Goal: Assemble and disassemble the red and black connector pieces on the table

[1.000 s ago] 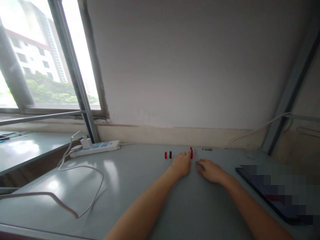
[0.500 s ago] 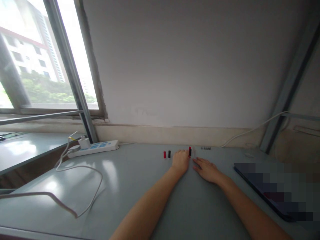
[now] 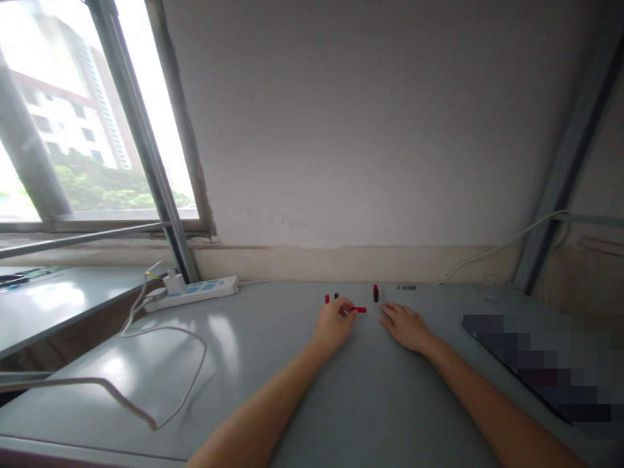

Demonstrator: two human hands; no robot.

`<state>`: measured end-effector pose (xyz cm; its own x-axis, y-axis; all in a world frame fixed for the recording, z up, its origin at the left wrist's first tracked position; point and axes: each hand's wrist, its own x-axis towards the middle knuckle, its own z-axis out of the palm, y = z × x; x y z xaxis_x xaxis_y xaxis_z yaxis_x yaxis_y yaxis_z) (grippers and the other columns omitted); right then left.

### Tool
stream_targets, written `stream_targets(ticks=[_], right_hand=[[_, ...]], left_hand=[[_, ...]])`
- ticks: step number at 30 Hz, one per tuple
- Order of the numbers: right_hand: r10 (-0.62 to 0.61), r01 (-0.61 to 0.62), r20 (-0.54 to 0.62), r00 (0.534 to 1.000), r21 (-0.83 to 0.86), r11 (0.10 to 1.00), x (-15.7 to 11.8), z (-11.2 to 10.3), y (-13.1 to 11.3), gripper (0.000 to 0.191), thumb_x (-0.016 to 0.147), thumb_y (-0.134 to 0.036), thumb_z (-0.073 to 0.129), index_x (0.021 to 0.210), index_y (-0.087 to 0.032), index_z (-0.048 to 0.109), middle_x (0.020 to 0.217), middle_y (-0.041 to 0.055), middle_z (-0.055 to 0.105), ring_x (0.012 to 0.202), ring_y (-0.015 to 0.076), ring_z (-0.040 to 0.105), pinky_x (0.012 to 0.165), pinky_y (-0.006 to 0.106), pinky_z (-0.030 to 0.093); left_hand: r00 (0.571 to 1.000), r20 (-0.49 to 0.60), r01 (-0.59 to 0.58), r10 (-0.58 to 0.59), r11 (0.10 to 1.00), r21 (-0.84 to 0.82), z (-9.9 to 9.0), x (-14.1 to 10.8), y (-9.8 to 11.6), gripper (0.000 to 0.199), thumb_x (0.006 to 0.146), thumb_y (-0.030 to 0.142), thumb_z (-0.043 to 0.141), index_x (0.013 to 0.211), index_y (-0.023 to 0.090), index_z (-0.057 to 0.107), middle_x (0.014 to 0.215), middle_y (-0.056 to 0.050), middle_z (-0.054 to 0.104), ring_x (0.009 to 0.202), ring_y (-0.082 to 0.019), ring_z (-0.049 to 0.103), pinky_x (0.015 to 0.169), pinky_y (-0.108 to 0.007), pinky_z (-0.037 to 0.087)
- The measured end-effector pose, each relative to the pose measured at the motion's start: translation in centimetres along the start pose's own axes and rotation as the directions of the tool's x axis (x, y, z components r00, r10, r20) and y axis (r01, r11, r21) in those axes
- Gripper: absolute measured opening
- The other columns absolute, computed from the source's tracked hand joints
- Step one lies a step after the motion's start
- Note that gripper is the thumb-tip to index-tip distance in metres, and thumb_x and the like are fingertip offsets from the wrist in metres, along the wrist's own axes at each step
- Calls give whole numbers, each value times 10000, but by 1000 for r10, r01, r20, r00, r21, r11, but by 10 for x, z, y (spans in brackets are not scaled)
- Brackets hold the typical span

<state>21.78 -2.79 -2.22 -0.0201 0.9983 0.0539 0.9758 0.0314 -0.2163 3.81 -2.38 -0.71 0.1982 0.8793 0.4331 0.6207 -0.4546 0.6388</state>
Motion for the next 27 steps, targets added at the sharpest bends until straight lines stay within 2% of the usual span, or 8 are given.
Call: stream_targets(ticks=[4,8,11,14,18,23,27], right_hand=[[-77,78,-43,996,26,997,-4,-2,-4,407,828,-335,345,1200,-206,451,1275,97,425,1164,248,361,938,436,276],[-156,180,-169,973,135,974,-9,-9,-14,245,796,-256,420,980,-168,555,1051,103,567,989,203,499,825,314,365],[-138,210,-280,950,250,945,-10,-14,-21,149,780,-158,400,850,-161,531,867,81,600,810,159,548,713,258,387],[-97,236,-350,932,381,894,-6,-15,-22,120,768,-127,377,804,-167,484,768,53,584,721,136,543,669,238,389],[-60,269,-368,928,549,791,1,-11,-19,65,756,-162,381,737,-187,438,646,9,534,612,121,516,596,223,394],[-33,298,-390,920,644,704,5,-10,-16,54,737,-197,394,690,-202,419,549,-25,478,525,113,479,524,220,377],[-6,256,-328,945,726,639,6,-11,-15,52,723,-225,412,675,-207,422,533,-28,477,495,110,467,495,220,367]], left_hand=[[996,-41,71,-76,992,-104,-2,-4,-4,115,700,197,550,774,136,614,729,-29,642,654,-104,553,628,-213,430],[986,-53,143,-156,970,-196,-1,-4,-8,127,700,200,551,774,121,617,734,-41,644,669,-108,568,637,-215,439],[977,-35,192,-208,945,-263,2,-4,-10,143,701,203,553,789,108,612,719,-50,643,647,-110,573,618,-217,442],[975,-12,205,-220,926,-318,4,-4,-10,127,701,194,554,779,108,605,699,-46,640,625,-106,569,602,-212,439],[973,-19,208,-230,909,-362,5,-4,-9,90,682,168,567,743,110,598,677,-39,629,608,-103,560,594,-211,430],[971,-48,195,-236,887,-418,5,-3,-10,60,655,155,580,692,109,591,619,-27,605,571,-104,540,571,-217,415],[965,-34,210,-259,847,-489,4,-4,-8,38,635,144,593,662,118,589,591,-15,594,548,-100,527,555,-214,401]])
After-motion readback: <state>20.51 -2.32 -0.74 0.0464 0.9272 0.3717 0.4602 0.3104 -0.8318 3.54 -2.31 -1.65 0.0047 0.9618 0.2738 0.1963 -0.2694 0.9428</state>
